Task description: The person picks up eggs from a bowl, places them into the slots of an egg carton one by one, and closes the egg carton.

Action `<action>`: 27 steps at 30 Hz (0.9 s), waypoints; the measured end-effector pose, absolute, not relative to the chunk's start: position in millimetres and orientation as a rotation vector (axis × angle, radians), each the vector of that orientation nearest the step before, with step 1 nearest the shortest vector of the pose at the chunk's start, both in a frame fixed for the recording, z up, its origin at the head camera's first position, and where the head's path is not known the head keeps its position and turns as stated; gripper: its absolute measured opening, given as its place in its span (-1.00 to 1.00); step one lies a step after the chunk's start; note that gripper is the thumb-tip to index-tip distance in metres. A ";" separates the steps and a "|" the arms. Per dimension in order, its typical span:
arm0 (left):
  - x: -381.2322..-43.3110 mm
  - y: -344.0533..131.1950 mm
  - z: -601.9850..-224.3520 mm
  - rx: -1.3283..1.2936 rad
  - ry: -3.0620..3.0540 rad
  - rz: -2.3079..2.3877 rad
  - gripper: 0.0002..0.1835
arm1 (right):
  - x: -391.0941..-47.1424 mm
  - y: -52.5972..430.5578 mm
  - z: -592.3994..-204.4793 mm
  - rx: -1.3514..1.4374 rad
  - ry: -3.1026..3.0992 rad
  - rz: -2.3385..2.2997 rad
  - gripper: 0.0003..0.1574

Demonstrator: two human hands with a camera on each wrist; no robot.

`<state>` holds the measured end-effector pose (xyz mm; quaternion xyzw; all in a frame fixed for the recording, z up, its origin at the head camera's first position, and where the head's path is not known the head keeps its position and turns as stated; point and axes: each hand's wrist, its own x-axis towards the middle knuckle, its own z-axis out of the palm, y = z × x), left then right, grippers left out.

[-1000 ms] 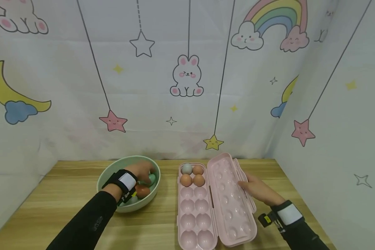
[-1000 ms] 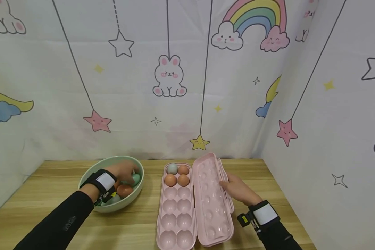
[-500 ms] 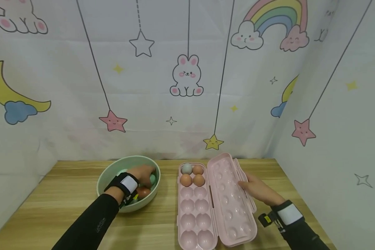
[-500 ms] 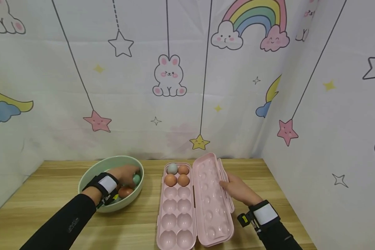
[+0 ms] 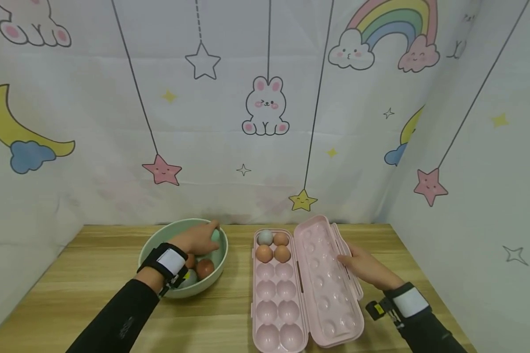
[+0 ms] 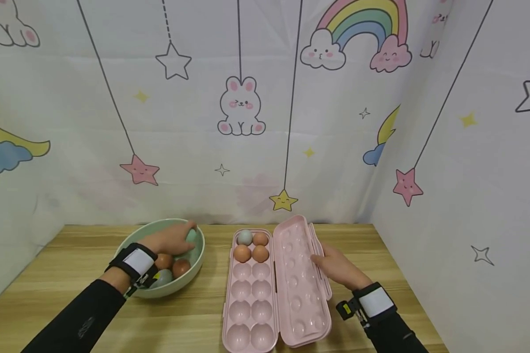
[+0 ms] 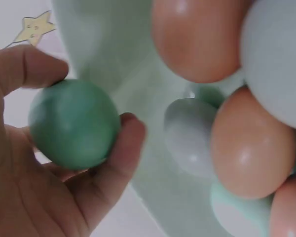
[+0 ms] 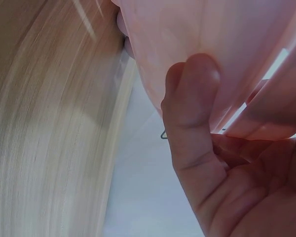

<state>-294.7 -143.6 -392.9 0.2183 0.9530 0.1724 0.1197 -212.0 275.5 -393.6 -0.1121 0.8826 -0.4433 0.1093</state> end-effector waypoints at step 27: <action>-261.2 -98.5 -380.8 1.065 2.993 0.562 -0.75 | -212.5 273.7 -393.3 -0.291 2.612 -1.293 -0.31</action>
